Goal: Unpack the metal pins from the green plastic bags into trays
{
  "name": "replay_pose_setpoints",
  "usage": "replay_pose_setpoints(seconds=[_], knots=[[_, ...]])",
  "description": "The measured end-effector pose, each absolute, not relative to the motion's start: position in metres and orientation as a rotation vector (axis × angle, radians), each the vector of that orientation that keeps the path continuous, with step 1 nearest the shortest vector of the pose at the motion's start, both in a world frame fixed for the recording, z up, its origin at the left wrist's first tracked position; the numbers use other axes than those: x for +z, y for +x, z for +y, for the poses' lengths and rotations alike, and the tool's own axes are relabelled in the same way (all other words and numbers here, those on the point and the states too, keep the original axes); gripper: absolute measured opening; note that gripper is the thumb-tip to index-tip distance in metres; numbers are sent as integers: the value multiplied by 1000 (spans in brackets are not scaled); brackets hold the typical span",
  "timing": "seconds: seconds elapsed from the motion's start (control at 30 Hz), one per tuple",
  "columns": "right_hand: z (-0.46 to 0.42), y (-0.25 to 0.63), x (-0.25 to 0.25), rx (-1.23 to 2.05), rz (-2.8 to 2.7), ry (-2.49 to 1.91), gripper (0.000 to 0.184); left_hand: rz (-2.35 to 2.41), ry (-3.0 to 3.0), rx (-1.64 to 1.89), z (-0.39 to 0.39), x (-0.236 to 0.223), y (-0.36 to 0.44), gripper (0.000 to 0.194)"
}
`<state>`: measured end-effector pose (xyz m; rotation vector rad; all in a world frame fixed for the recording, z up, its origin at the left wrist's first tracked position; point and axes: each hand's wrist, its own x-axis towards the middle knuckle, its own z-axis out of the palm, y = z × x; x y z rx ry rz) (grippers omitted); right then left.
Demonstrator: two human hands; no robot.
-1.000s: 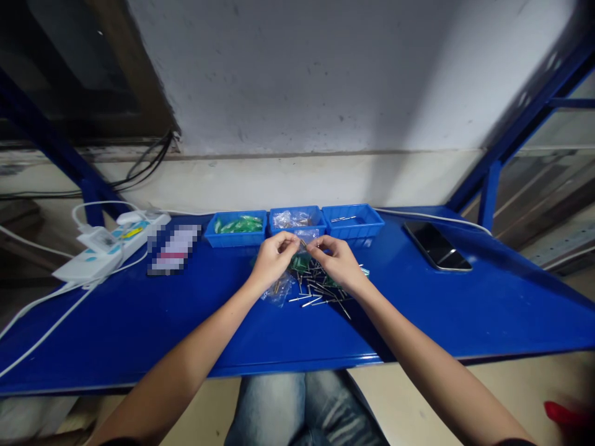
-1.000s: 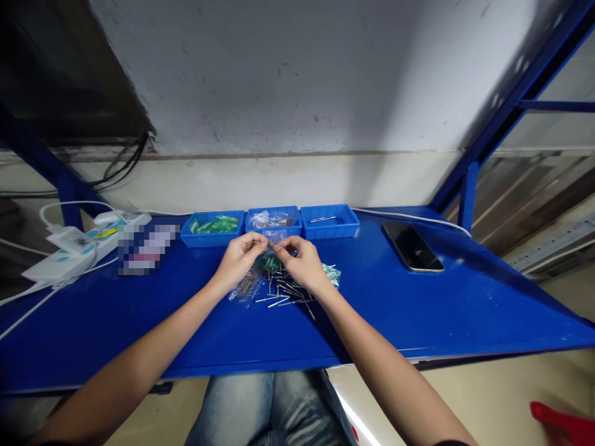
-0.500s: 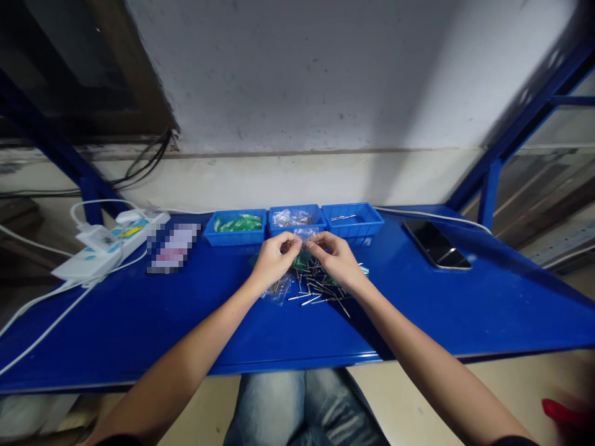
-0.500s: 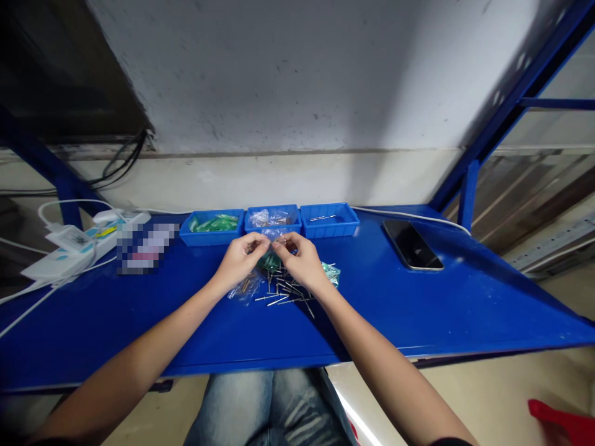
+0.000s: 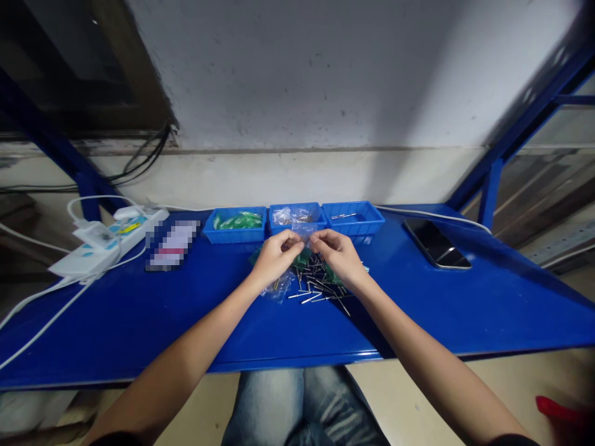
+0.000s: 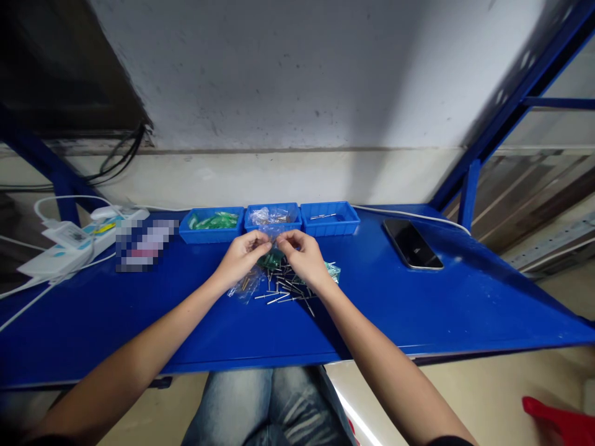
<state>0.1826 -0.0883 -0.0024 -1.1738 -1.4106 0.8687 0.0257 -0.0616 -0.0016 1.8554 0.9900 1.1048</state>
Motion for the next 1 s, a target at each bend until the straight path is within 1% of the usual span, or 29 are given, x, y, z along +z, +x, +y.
replay_pose_setpoints(seconds=[0.23, 0.37, 0.5, 0.6, 0.7, 0.73, 0.83, 1.0], knots=[[-89, 185, -2, 802, -1461, -1201, 24, 973, 1871, 1100, -64, 1, 25, 10], [-89, 185, -3, 813, -1483, -1198, 24, 938, 1843, 1083, -63, -1, 26, 2], [-90, 183, -1, 835, -1431, -1174, 22, 940, 1856, 1072, -62, -2, 26, 7], [-91, 182, 4, 965, -1356, -1135, 29, 977, 1939, 1135, -63, -2, 25, 9], [-92, 182, 7, 1180, -1242, -1103, 39, 989, 2030, 1226, -65, -1, 25, 8], [-92, 182, 8, 1245, -1207, -1090, 40, 993, 2068, 1255, -65, -1, 24, 6], [-93, 184, 10, 1380, -1132, -1007, 32, 984, 2227, 1319, -64, -1, 22, 6], [-92, 186, 9, 1452, -1048, -888, 29, 924, 2456, 1338, -60, 0, 17, 14]])
